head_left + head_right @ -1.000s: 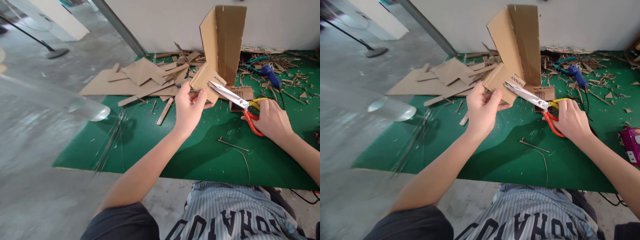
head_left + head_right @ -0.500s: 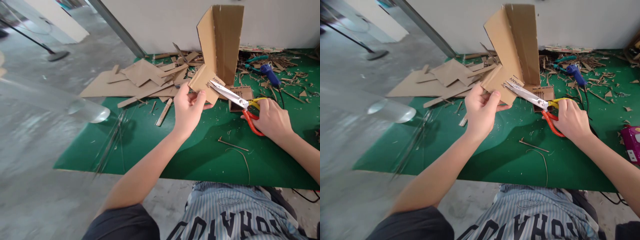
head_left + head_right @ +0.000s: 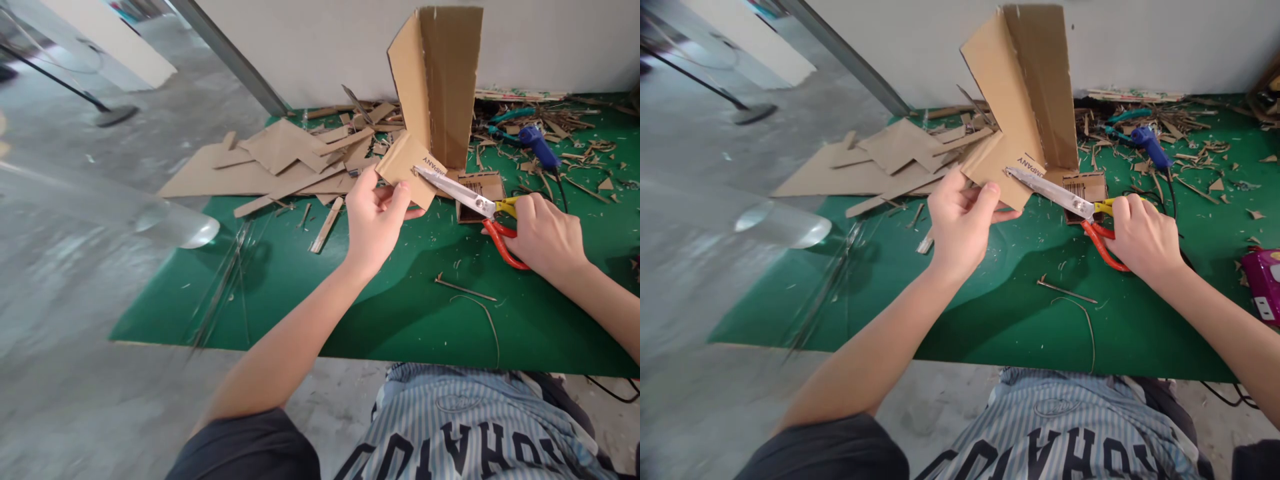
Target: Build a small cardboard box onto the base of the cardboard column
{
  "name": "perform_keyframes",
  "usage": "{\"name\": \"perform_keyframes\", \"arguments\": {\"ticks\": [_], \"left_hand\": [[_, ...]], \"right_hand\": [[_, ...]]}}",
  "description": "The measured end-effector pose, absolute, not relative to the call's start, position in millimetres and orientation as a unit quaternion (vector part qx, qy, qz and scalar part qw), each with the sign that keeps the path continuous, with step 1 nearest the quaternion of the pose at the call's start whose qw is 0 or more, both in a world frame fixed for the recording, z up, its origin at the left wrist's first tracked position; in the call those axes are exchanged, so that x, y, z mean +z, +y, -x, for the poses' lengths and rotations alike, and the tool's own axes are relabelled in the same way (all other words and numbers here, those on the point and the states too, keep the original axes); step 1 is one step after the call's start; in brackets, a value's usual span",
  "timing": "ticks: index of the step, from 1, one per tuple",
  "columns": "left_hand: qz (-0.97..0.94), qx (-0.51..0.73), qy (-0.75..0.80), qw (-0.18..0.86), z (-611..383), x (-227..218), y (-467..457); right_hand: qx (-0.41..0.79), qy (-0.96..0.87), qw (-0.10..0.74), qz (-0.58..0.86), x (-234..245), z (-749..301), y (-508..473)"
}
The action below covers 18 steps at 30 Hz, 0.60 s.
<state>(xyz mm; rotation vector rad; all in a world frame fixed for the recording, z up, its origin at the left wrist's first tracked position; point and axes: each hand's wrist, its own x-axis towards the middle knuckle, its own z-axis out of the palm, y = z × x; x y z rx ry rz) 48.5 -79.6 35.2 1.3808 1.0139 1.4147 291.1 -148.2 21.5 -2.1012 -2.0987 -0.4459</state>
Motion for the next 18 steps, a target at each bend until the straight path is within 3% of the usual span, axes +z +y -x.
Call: {"name": "perform_keyframes", "arguments": {"ticks": [18], "left_hand": [[-0.534,0.567,0.409,0.475,-47.4,36.8,-73.5]], "right_hand": [[-0.163,-0.709,0.074,0.682,18.3,-297.1,-147.7]]}}
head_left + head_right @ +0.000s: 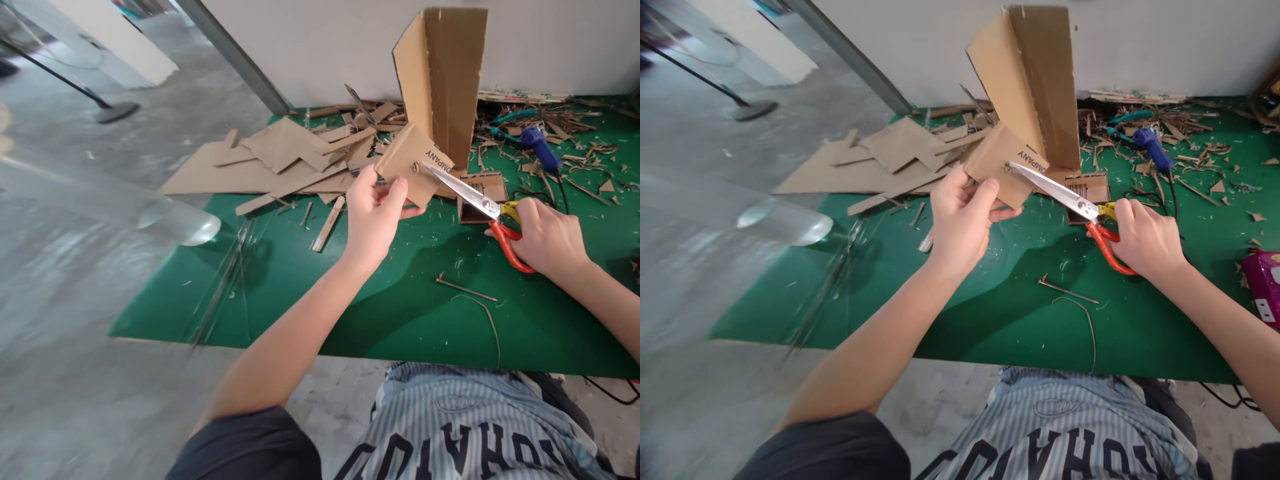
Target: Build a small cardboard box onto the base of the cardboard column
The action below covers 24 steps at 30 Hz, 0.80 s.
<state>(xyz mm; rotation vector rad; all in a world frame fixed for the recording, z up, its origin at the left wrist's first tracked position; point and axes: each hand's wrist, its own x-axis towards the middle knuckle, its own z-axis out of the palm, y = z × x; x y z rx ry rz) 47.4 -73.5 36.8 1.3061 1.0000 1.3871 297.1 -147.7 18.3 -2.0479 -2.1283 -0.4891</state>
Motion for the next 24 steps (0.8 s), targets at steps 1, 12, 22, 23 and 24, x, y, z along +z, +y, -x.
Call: {"name": "perform_keyframes", "arguments": {"ticks": [1,12,22,23,24], "left_hand": [[-0.53,0.569,0.41,0.477,-47.4,37.0,-73.4],[-0.454,0.544,0.38,0.595,-48.5,37.8,-73.4],[-0.458,0.54,0.363,0.605,-51.5,30.9,-75.3],[-0.46,0.541,0.363,0.603,-51.8,30.6,-75.7],[-0.461,0.544,0.362,0.6,-52.0,30.4,-76.2]], "right_hand": [[-0.158,-0.71,0.085,0.681,17.5,-296.8,-148.0],[-0.118,-0.717,0.121,0.676,17.4,-295.4,-149.6],[-0.144,-0.709,0.103,0.682,15.2,-292.2,-148.8],[-0.143,-0.708,0.1,0.685,15.6,-291.9,-149.0],[-0.141,-0.707,0.095,0.686,16.3,-291.5,-149.3]]}}
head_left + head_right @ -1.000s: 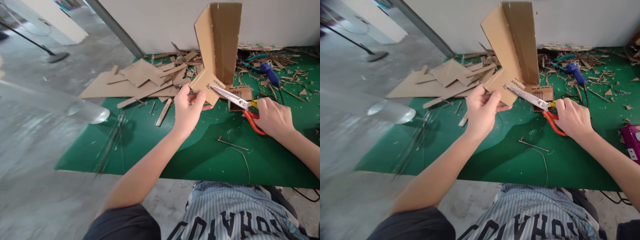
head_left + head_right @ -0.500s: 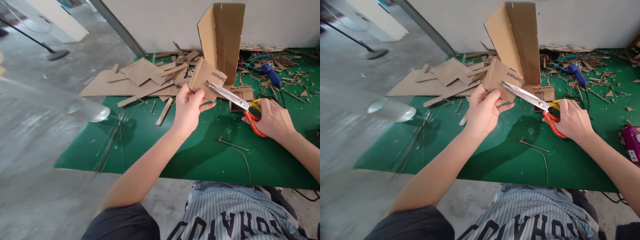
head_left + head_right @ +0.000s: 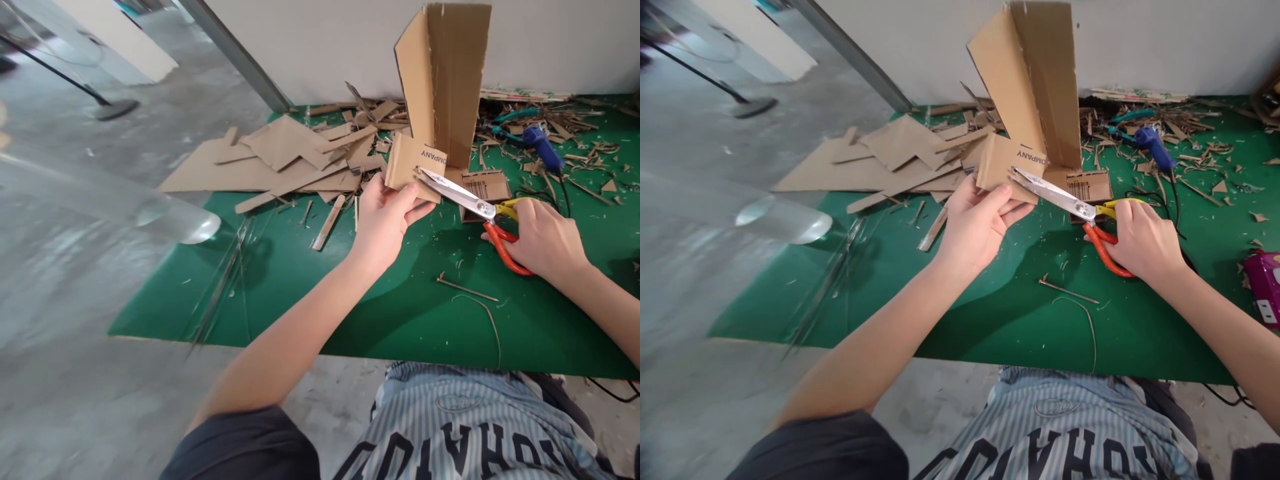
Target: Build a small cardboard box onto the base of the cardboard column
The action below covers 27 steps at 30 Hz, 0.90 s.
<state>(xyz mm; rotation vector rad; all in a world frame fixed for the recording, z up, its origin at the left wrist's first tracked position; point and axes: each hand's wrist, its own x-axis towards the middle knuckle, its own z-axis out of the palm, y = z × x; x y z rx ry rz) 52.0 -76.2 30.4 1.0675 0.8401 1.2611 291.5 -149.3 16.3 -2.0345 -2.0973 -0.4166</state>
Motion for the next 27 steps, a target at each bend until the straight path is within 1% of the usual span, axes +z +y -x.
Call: {"name": "perform_keyframes", "arguments": {"ticks": [5,11,15,27], "left_hand": [[-0.462,0.562,0.357,0.587,-53.0,29.9,-78.1],[-0.477,0.566,0.364,0.564,-53.0,30.8,-78.1],[-0.471,0.569,0.359,0.57,-52.5,32.1,-78.3],[-0.465,0.572,0.349,0.578,-49.3,24.9,-72.0]], "right_hand": [[-0.138,-0.718,0.059,0.679,19.9,-290.0,-149.7],[-0.151,-0.731,0.039,0.665,19.8,-289.1,-150.8],[-0.146,-0.73,0.018,0.667,20.7,-287.7,-152.4],[-0.136,-0.742,-0.002,0.657,23.9,-285.2,-155.6]]}}
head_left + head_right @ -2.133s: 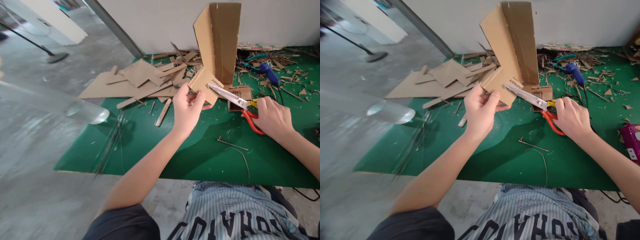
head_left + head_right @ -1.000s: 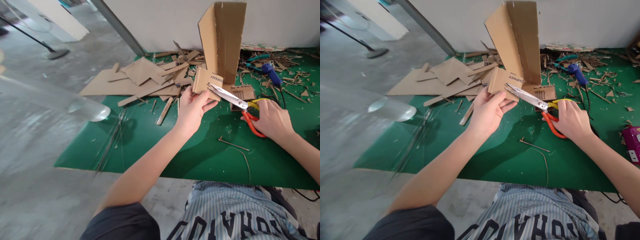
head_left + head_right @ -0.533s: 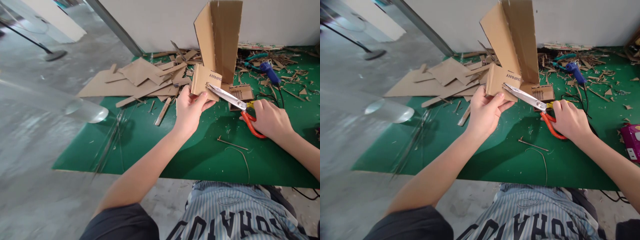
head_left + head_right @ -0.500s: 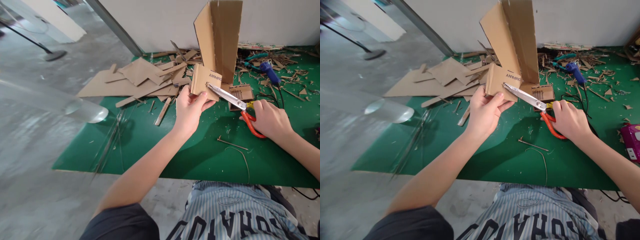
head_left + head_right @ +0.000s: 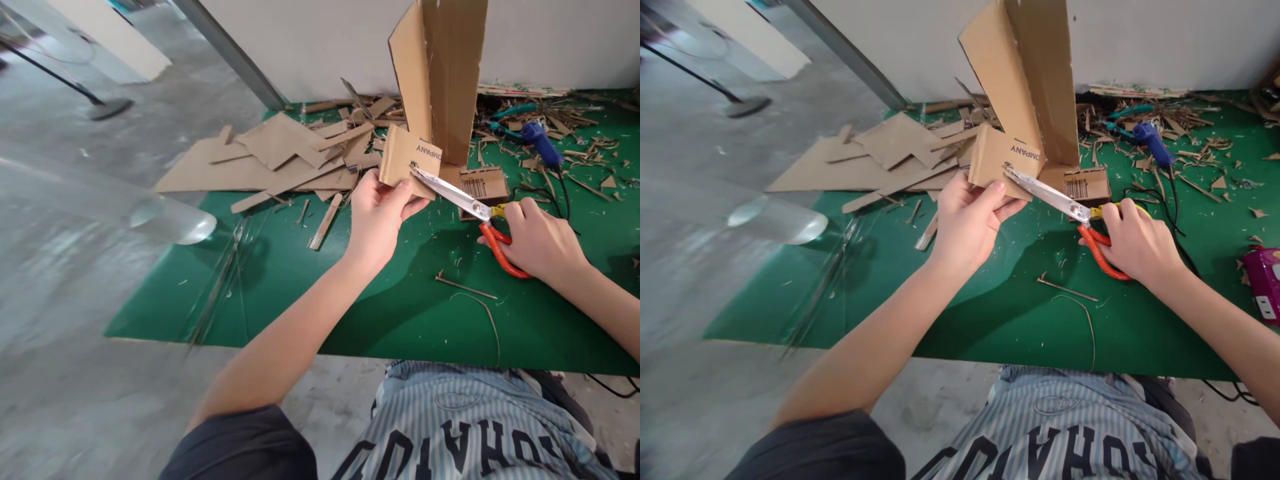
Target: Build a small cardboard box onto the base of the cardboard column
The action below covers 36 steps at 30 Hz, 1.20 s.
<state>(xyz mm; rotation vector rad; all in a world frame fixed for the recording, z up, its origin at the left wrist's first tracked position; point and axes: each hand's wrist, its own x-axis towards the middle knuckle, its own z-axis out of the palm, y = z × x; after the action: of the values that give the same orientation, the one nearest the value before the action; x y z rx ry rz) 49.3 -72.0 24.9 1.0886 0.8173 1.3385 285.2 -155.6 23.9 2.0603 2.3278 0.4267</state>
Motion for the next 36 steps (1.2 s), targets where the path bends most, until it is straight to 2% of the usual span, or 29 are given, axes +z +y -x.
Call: {"name": "perform_keyframes", "arguments": {"ticks": [18,29,36], "left_hand": [[-0.495,0.575,0.361,0.542,-50.1,27.8,-73.6],[-0.469,0.576,0.374,0.556,-48.6,31.8,-71.5],[-0.466,0.576,0.368,0.563,-51.1,29.8,-74.0]], "right_hand": [[0.151,0.744,-0.007,-0.651,18.2,-288.0,-153.0],[0.088,0.733,-0.056,-0.672,23.2,-286.7,-151.1],[0.079,0.715,-0.047,-0.693,24.9,-284.5,-152.8]]}}
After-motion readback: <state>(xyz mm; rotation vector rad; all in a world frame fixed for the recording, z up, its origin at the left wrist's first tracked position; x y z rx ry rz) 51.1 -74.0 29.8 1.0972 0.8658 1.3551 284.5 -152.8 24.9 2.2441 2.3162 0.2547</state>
